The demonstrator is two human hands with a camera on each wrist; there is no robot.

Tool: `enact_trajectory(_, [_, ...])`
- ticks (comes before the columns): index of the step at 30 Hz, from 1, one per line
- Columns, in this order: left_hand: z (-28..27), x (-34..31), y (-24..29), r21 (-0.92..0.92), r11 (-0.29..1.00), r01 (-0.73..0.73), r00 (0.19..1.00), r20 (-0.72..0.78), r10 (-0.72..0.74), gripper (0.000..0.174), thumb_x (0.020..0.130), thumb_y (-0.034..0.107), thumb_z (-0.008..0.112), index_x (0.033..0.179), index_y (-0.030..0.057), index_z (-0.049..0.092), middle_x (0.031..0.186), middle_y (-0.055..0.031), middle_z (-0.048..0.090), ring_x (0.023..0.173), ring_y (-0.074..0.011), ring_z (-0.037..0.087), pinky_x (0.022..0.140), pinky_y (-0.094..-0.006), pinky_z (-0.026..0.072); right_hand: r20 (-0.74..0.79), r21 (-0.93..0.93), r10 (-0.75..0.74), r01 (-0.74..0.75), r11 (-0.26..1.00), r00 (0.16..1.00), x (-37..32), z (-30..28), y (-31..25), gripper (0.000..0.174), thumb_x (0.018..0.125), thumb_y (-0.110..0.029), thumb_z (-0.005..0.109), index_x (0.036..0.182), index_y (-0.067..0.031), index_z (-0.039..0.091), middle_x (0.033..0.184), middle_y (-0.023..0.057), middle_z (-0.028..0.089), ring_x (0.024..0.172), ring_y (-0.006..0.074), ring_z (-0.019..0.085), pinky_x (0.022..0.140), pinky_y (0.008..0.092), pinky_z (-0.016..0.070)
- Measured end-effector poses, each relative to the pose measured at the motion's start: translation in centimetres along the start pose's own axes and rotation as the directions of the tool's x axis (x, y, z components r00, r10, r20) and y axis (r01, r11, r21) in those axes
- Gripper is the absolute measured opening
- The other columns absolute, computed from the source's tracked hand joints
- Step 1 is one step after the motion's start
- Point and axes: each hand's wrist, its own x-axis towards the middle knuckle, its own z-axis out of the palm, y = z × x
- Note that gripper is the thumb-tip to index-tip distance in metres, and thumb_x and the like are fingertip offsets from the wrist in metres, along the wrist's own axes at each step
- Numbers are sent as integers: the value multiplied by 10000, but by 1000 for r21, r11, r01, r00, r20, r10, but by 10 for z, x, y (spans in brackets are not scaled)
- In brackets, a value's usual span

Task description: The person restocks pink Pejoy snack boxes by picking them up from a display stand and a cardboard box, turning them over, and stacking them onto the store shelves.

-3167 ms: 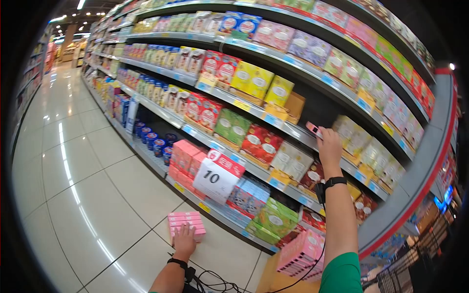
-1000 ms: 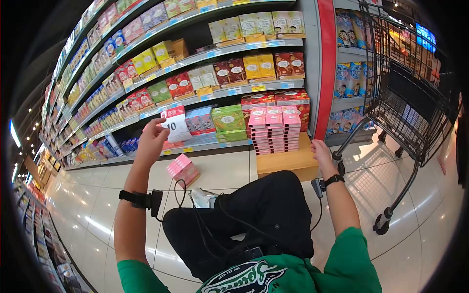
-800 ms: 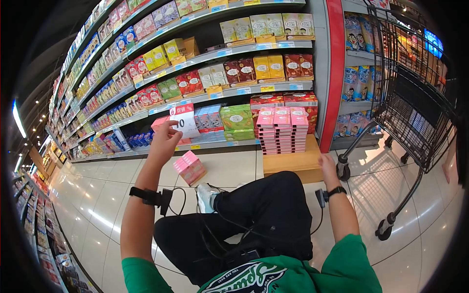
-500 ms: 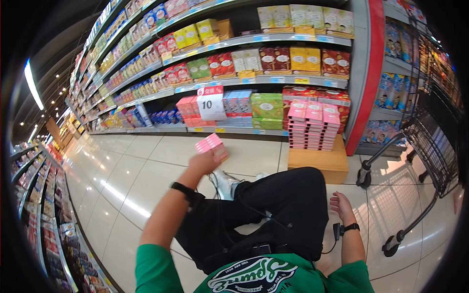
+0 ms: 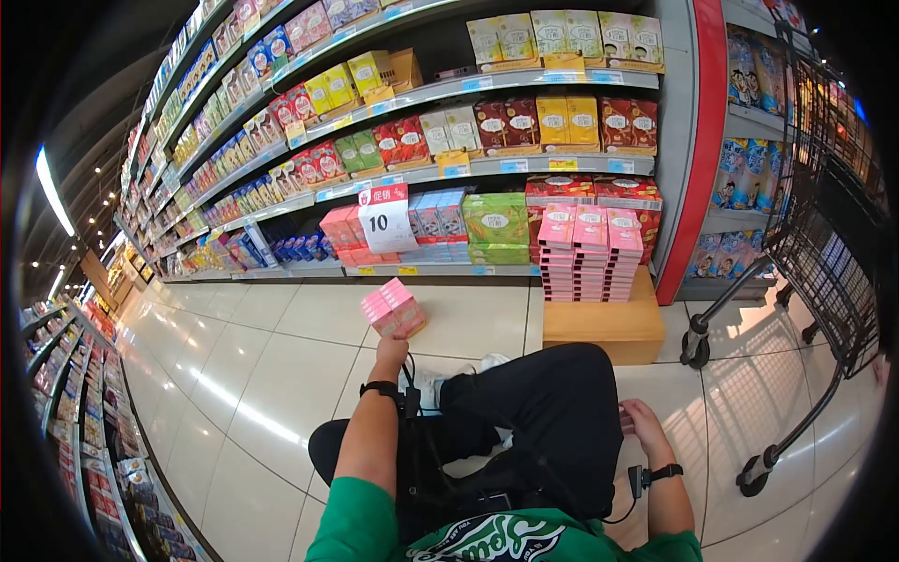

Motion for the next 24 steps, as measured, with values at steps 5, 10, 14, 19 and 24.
enact_trajectory(5, [-22, -3, 16, -152, 984, -94, 995, 23, 99, 229, 794, 158, 609, 976, 61, 708, 824, -148, 701, 715, -246, 671, 683, -368, 521, -61, 0, 78, -78, 997, 995, 17, -9, 26, 268, 958, -337, 508, 1075, -115, 598, 870, 29, 650, 771, 147, 617, 671, 290, 475])
enact_trajectory(10, [-18, 18, -59, -428, 833, 351, 936, 183, -300, 193, 884, 252, 590, 864, 64, 627, 692, -54, 567, 608, -176, 566, 505, -319, 444, -8, 44, 62, -62, 997, 998, 33, -6, 43, 233, 954, -317, 517, 1045, -121, 603, 863, 28, 647, 760, 150, 614, 662, 285, 457])
enact_trajectory(14, [-35, 11, -41, -704, 676, 219, 972, 99, -212, 147, 893, 168, 556, 914, 39, 622, 747, -59, 578, 596, -168, 542, 490, -290, 431, 1, 9, 82, -82, 997, 997, 35, -9, 49, 229, 951, -310, 517, 1036, -114, 600, 855, 33, 649, 758, 158, 618, 668, 314, 460])
enact_trajectory(19, [-48, 3, 29, -555, 757, -345, 938, -180, 295, 253, 811, -12, 555, 1053, 17, 622, 920, -61, 628, 817, -129, 590, 706, -263, 490, -56, 1, 144, -144, 990, 988, 38, -17, 61, 241, 940, -319, 527, 1028, -107, 602, 861, 46, 656, 754, 169, 626, 678, 329, 469])
enact_trajectory(24, [-53, -77, 121, -318, 757, -571, 700, 293, 651, 257, 840, 17, 563, 1091, 21, 616, 936, -49, 624, 908, -140, 592, 820, -276, 489, -143, -78, 172, -184, 980, 975, 72, -36, 111, 208, 922, -257, 546, 1001, -74, 607, 833, 33, 622, 761, 176, 597, 680, 323, 483])
